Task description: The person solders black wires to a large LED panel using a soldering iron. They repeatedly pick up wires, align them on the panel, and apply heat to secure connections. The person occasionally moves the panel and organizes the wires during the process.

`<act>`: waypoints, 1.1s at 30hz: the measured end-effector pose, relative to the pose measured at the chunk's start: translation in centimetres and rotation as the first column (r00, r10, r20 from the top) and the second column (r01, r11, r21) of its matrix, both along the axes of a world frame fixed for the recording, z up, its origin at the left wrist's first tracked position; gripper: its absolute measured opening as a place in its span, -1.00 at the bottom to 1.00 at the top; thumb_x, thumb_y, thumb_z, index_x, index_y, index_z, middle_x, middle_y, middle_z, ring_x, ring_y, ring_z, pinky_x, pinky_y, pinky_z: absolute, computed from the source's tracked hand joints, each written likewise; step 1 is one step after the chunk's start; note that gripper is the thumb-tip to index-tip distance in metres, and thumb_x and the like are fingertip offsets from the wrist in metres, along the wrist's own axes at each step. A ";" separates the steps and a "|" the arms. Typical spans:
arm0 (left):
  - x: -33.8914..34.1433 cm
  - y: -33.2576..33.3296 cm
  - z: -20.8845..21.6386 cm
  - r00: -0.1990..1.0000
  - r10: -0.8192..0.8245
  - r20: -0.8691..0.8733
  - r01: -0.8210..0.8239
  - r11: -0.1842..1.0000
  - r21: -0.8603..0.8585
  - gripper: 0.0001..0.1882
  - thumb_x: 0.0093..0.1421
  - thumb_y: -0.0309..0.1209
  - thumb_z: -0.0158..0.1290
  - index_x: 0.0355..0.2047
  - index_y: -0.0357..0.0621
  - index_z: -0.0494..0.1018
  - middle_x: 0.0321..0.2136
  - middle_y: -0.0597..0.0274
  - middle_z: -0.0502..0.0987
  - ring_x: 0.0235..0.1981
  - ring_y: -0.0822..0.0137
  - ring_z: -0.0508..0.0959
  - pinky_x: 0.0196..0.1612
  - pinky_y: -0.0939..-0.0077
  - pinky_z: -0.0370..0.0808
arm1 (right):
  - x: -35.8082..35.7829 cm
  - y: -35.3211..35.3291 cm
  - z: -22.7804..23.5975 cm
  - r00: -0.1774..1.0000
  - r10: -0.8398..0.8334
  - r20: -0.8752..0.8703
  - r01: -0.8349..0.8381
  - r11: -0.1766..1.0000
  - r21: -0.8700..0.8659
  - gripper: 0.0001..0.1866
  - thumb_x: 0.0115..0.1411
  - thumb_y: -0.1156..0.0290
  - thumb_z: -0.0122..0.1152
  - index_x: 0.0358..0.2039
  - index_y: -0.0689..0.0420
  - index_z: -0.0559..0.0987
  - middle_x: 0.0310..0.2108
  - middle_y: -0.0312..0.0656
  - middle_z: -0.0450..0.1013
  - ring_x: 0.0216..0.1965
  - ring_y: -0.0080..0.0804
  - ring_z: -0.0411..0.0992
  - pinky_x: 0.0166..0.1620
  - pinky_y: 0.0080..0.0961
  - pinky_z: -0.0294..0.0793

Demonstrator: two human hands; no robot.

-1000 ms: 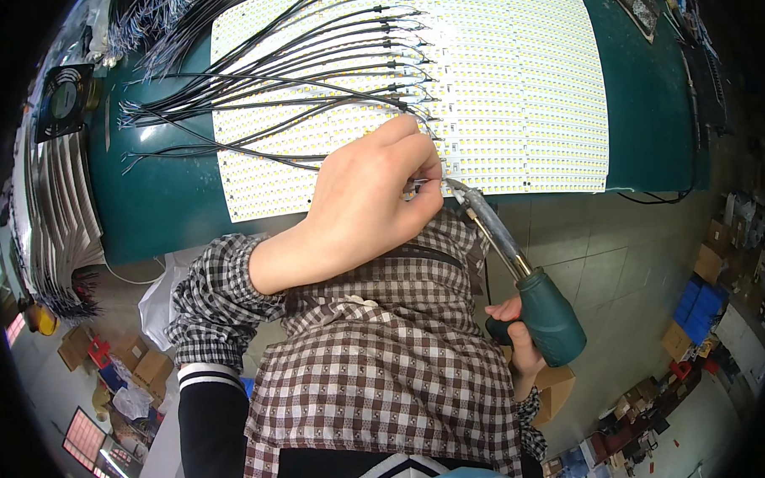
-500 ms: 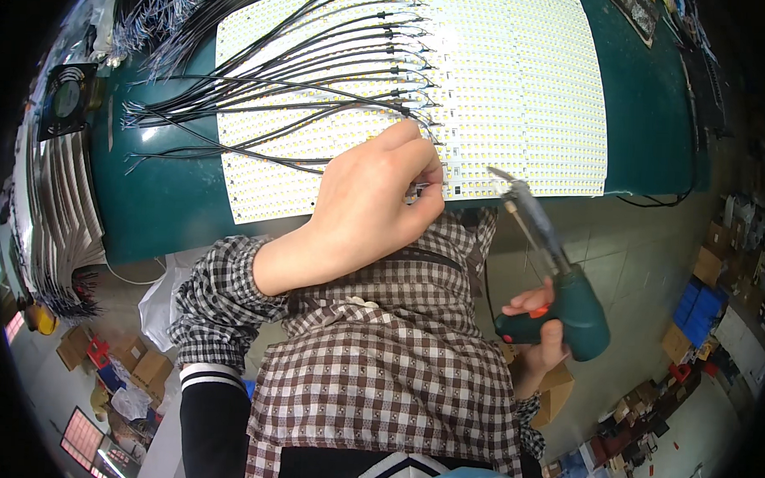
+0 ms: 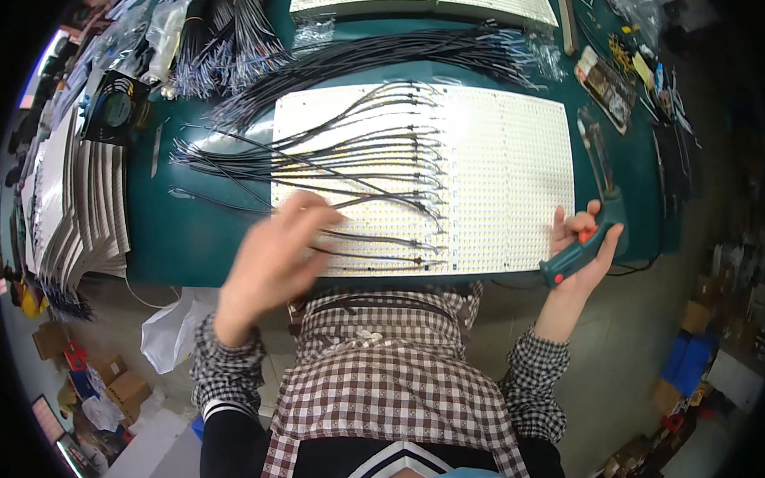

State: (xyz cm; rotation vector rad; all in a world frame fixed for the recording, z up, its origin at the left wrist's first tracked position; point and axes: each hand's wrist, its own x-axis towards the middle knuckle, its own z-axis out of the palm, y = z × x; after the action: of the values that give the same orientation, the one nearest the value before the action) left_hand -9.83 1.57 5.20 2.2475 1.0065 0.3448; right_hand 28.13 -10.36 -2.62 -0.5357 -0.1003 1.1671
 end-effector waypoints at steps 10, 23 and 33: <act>-6.3 5.9 -1.0 0.967 0.101 -0.232 -0.053 0.977 0.205 0.02 -0.28 -0.09 0.41 0.23 -0.05 0.25 0.07 0.07 0.37 0.25 0.02 0.24 0.31 -0.02 0.03 | -1.3 -1.8 2.3 0.995 -0.075 0.063 0.086 0.978 -0.191 -0.50 0.26 0.03 0.11 -0.06 0.24 0.40 -0.42 -0.23 0.44 -0.33 -0.39 0.45 0.14 -0.15 0.36; -5.9 4.8 -0.5 0.939 0.044 -0.342 0.010 0.988 0.156 -0.44 -0.16 -0.59 0.05 -0.04 -0.17 0.33 -0.27 0.07 0.42 -0.20 0.02 0.45 -0.10 0.22 0.38 | 0.9 0.1 4.0 0.995 -0.091 0.036 0.096 0.980 -0.177 -0.49 0.27 0.04 0.11 -0.05 0.27 0.41 -0.38 -0.21 0.46 -0.34 -0.38 0.46 -0.04 -0.35 0.46; -5.3 3.3 -1.2 0.853 0.506 -0.130 -0.518 0.788 -0.333 -0.75 -0.05 -0.54 0.21 -0.33 -0.28 0.45 -0.47 0.26 0.49 -0.41 0.48 0.48 -0.36 0.63 0.39 | 0.6 -0.4 2.6 0.995 -0.073 -0.061 0.063 0.986 -0.153 -0.48 0.24 0.02 0.14 -0.06 0.25 0.41 -0.39 -0.22 0.45 -0.33 -0.39 0.43 -0.04 -0.33 0.44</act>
State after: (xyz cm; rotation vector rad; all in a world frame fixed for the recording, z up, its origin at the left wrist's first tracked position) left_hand -15.11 4.89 4.00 1.6295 1.5647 0.3199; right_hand 28.77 -10.75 0.02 -0.6284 0.0634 1.1301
